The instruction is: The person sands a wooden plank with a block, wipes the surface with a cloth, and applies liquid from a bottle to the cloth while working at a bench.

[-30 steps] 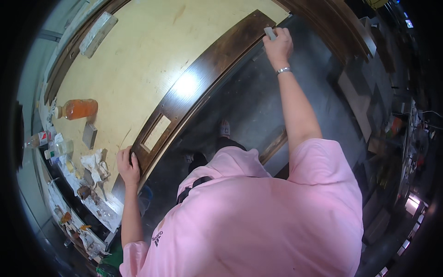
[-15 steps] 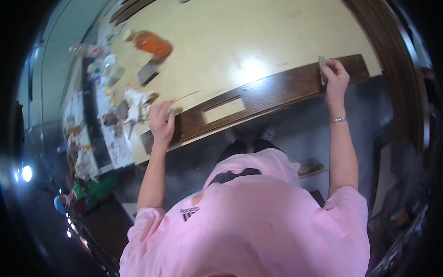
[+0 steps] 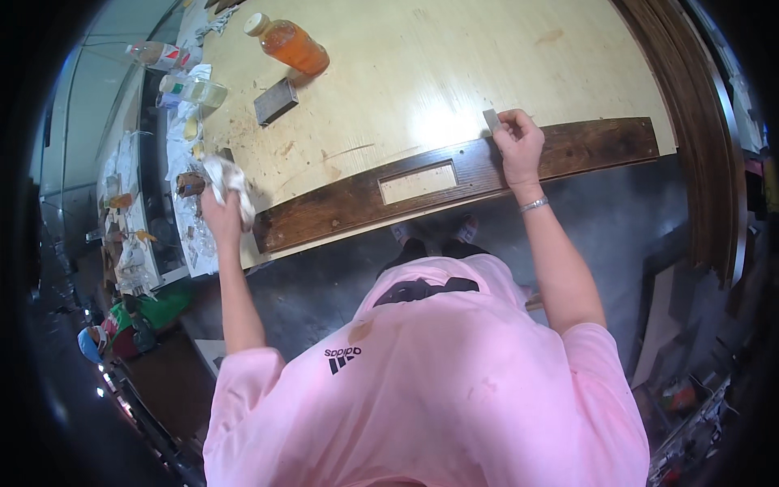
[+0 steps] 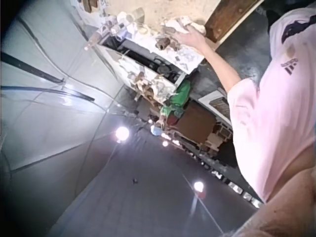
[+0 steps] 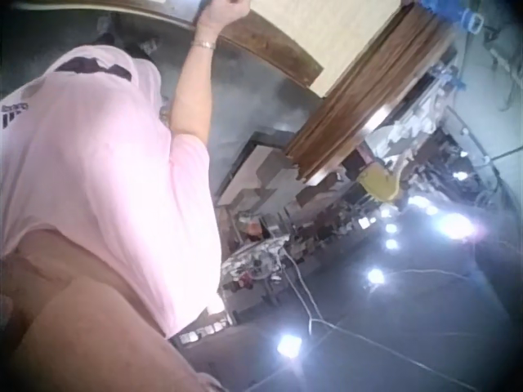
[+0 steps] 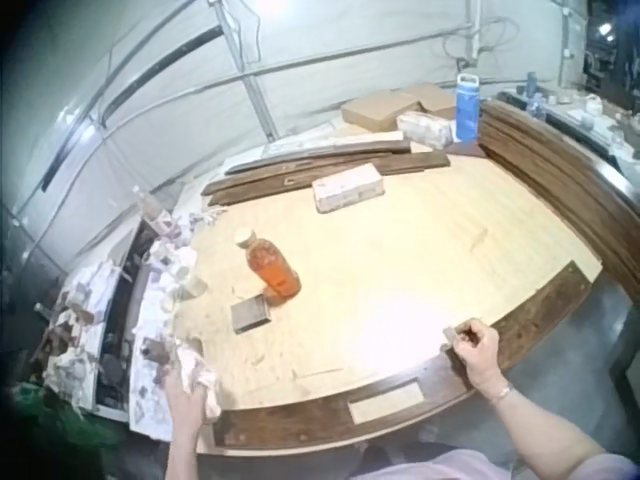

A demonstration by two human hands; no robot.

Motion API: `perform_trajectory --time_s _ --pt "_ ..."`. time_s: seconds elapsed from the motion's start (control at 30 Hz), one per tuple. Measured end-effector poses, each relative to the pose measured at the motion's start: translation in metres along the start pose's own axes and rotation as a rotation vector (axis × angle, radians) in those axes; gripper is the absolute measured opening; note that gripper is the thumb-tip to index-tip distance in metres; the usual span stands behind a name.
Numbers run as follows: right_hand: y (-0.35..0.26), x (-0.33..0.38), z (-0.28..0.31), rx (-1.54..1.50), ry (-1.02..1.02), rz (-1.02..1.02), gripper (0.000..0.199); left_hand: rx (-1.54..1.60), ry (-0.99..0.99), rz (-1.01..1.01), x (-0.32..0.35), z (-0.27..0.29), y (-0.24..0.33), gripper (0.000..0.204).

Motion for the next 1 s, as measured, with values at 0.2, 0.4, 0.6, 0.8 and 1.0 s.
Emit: perform_trajectory --time_s 0.2,0.4,0.6,0.8,1.0 --pt "0.001 -0.001 0.001 0.004 0.003 -0.040 0.010 -0.115 -0.283 -0.465 0.173 -0.174 0.111 0.064" --pt "-0.004 -0.003 0.001 0.111 -0.012 -0.006 0.012 0.004 -0.460 -0.898 0.193 -0.166 0.178 0.052" --pt "0.004 -0.003 0.005 0.077 0.031 -0.005 0.012 0.022 -0.308 -0.591 0.159 -0.086 0.132 0.042" --pt "0.002 -0.003 0.003 0.050 0.022 -0.019 0.012 0.100 -0.493 -0.759 0.193 -0.148 0.157 0.047" --pt "-0.001 -0.004 0.002 0.058 0.049 0.020 0.012 -0.129 -0.411 -0.887 0.191 -0.138 0.157 0.038"
Point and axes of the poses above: each hand's wrist, its own x-axis away from the middle knuckle, its own z-axis out of the back of the hand, y = z × x, the point moved 8 cm from there along -x, towards the middle knuckle, and after that the axes turned 9 degrees about z, right-handed, at the moved point
